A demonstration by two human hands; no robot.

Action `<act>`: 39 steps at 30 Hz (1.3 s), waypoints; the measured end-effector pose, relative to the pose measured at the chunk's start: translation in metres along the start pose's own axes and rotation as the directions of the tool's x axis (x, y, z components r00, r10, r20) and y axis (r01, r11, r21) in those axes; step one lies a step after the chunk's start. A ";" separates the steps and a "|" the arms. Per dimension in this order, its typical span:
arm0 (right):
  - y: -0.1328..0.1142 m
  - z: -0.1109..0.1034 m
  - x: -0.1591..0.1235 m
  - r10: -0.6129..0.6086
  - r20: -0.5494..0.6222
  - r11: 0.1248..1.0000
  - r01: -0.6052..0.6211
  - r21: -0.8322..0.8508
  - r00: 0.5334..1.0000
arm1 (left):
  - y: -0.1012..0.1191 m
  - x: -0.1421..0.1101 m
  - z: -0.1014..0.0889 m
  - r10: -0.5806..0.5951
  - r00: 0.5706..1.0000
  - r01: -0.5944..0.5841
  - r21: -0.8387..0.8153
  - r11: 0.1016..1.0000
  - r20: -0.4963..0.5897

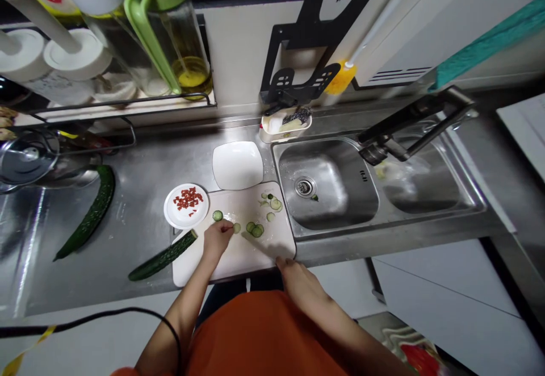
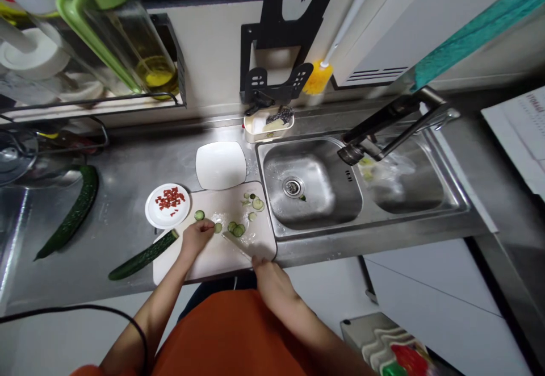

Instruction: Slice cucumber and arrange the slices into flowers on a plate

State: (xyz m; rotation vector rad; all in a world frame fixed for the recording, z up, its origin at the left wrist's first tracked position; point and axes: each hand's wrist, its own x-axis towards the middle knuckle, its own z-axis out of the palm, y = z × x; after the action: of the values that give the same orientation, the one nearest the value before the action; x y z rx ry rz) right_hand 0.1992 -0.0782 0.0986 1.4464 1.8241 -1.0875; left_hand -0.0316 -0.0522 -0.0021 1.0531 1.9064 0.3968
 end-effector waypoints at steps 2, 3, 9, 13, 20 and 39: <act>-0.003 0.004 0.005 -0.022 -0.029 1.000 0.022 -0.013 0.999 | -0.005 -0.002 -0.001 -0.012 1.000 0.011 -0.026 1.000 -0.017; -0.005 0.005 0.007 -0.028 -0.041 0.999 0.028 -0.021 0.999 | -0.007 -0.003 -0.002 -0.012 1.000 0.011 -0.027 1.000 -0.028; -0.023 0.007 0.016 -0.027 -0.075 0.997 0.021 -0.077 0.997 | -0.005 -0.008 -0.001 0.031 0.995 -0.023 0.085 0.996 -0.095; -0.029 0.007 0.019 -0.019 -0.082 0.995 0.011 -0.101 0.996 | -0.008 -0.008 -0.001 0.024 0.994 -0.016 0.083 0.996 -0.103; -0.033 0.008 0.021 -0.024 -0.093 0.995 0.015 -0.101 0.995 | -0.010 -0.005 -0.002 0.024 0.995 -0.017 0.073 0.997 -0.097; -0.043 0.001 0.023 0.014 -0.058 0.996 -0.019 -0.083 0.998 | -0.005 -0.006 -0.005 0.025 0.997 -0.019 0.082 0.996 -0.080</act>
State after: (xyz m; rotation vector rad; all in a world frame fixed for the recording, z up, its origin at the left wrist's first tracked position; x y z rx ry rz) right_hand 0.1521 -0.0709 0.0896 1.4548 1.8712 -0.9591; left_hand -0.0371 -0.0586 0.0010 1.1271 1.9982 0.3823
